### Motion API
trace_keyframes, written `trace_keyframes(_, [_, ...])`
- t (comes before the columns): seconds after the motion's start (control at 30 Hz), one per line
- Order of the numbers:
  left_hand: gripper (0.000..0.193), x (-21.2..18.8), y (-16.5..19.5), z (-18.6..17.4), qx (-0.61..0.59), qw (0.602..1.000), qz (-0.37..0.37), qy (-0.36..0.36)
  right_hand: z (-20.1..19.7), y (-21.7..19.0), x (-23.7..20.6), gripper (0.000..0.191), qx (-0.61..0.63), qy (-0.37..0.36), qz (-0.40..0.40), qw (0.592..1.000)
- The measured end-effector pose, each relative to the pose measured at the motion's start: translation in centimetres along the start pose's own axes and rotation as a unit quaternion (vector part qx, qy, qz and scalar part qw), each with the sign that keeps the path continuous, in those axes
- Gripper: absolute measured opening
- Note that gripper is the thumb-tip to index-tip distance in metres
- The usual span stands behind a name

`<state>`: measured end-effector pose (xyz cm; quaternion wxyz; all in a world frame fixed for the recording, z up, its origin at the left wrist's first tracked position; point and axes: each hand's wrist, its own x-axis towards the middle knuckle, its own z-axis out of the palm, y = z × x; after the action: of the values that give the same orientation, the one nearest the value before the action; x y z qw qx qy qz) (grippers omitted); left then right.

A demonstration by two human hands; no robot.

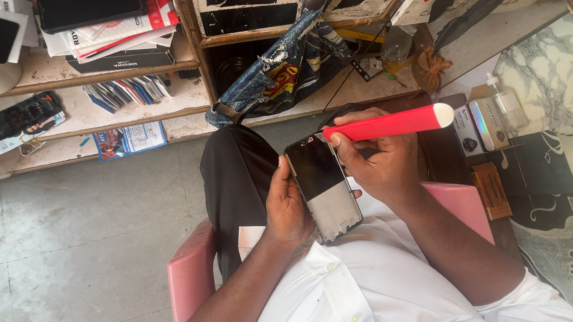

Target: The person removes the back cover of a smartphone, uses a red utility knife to scrape adhesive from the frame, and cleans the edges with a purple toothbrush. The person then handles a green phone case and a small connector cable.

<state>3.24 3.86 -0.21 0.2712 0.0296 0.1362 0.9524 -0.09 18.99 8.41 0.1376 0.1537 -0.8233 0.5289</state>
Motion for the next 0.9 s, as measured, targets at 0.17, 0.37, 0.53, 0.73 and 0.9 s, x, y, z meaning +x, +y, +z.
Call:
trace_keyframes(0.17, [0.066, 0.0, -0.4, -0.4, 0.032, 0.994, 0.015, 0.105, 0.0, -0.4, 0.3, 0.018, -0.084, 0.006, -0.077, 0.993])
trace_keyframes(0.37, [0.064, -0.2, -0.4, 0.6, 0.049, 0.996, 0.039, 0.067, 0.0, 0.0, 0.1, 0.014, -0.051, 0.020, -0.051, 0.997])
trace_keyframes(0.53, [0.066, -0.4, 0.0, 0.9, 0.009, 0.998, 0.056, -0.019, -0.4, 0.7, -0.4, 0.020, 0.110, 0.045, 0.100, 0.988])
trace_keyframes(0.73, [0.071, -0.2, -0.3, -0.9, -0.033, 0.996, 0.046, 0.065, -0.3, 1.2, -0.6, 0.024, 0.135, 0.031, 0.105, 0.985])
trace_keyframes(0.9, [0.072, -0.4, -0.3, -2.0, -0.023, 0.996, 0.025, 0.081, -0.2, 1.2, -0.9, 0.026, 0.150, 0.003, 0.071, 0.986])
